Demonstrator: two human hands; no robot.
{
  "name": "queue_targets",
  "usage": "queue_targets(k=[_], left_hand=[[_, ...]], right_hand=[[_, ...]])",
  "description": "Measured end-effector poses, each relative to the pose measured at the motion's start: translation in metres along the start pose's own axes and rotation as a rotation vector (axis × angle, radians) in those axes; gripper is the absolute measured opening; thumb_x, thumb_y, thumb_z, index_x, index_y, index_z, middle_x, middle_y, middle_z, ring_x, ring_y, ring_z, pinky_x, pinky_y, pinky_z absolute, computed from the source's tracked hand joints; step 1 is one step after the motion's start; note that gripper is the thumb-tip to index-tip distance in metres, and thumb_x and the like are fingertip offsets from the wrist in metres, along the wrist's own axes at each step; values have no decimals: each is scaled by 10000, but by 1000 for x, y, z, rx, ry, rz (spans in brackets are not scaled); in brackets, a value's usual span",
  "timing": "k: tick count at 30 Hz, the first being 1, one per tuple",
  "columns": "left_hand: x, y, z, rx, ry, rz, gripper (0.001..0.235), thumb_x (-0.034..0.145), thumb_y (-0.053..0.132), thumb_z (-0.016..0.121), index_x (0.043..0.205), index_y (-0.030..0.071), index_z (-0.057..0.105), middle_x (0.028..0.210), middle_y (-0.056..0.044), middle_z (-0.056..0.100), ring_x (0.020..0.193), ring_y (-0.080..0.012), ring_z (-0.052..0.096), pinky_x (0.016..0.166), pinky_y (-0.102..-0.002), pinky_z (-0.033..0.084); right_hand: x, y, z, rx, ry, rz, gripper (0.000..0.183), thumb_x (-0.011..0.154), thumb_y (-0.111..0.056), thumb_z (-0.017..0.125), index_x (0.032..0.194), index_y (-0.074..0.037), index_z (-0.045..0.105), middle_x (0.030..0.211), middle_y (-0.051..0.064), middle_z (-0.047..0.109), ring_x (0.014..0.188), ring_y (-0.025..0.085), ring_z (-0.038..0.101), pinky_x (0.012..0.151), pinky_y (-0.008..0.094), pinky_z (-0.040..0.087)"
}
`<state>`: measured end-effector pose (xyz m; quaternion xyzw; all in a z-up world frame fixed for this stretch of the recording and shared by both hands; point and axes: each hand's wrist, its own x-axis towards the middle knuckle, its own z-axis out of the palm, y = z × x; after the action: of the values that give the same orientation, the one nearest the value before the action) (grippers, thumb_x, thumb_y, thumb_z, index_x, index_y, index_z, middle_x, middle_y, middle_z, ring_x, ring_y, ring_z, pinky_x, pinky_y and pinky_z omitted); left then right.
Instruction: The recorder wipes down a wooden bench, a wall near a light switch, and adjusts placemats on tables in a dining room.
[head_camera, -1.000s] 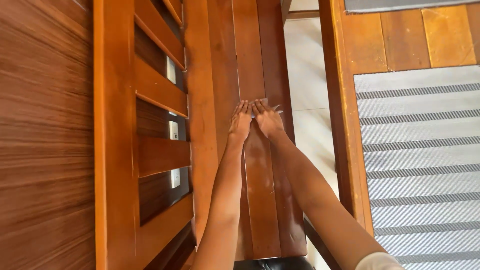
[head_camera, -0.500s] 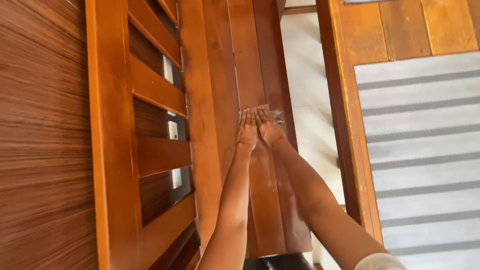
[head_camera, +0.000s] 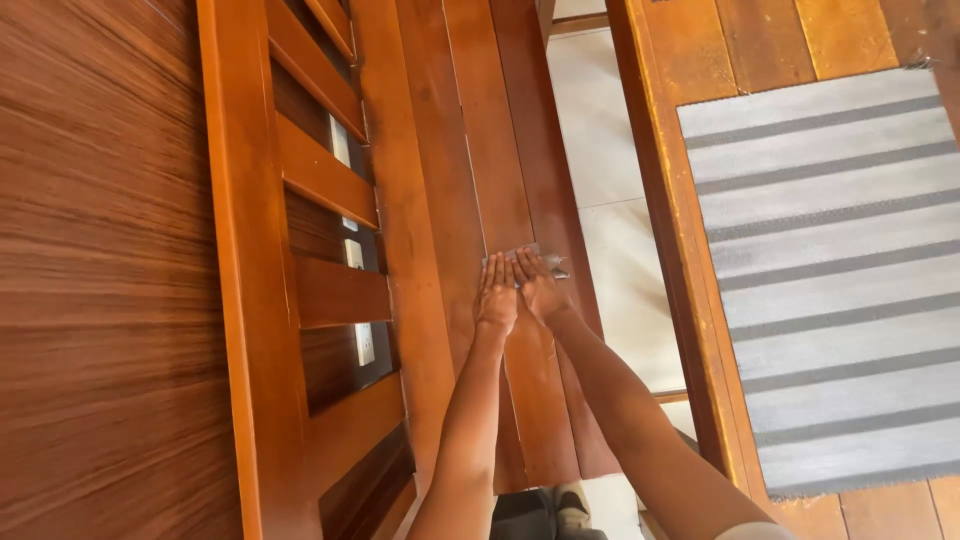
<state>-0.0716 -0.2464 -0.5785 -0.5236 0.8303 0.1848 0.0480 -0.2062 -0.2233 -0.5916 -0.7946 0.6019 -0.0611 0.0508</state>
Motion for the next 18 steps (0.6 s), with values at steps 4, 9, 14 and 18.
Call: queue_targets(k=[4, 9, 14, 18], left_hand=[[-11, -2, 28, -8, 125, 16, 619, 976, 36, 472, 1576, 18, 320, 1684, -121, 256, 1571, -254, 195, 1283, -398, 174], [-47, 15, 20, 52, 43, -3, 672, 942, 68, 513, 1581, 18, 311, 1686, -124, 241, 1576, -263, 177, 1284, -400, 170], [-85, 23, 53, 56, 92, -19, 674, 956, 69, 535, 1585, 30, 299, 1694, -117, 235, 1575, -260, 170, 1282, -392, 167], [-123, 43, 36, 32, -31, -56, 780, 912, 48, 599, 1606, 22, 242, 1707, -107, 184, 1584, -251, 127, 1290, -374, 139]], right_hand=[[-16, -8, 0, 50, 25, 4, 577, 919, -63, 524, 1488, 23, 473, 1590, 223, 413, 1510, 351, 345, 1239, 452, 298], [-48, -19, 3, 40, 41, -4, 571, 925, -79, 525, 1485, 21, 473, 1585, 229, 417, 1504, 363, 346, 1230, 461, 302], [-87, -40, -7, 25, -35, -11, 596, 919, -77, 528, 1500, 25, 449, 1595, 221, 392, 1511, 352, 328, 1234, 451, 289], [-119, -53, -12, 69, -74, 16, 591, 938, -52, 522, 1520, -5, 432, 1616, 188, 371, 1523, 329, 308, 1245, 432, 268]])
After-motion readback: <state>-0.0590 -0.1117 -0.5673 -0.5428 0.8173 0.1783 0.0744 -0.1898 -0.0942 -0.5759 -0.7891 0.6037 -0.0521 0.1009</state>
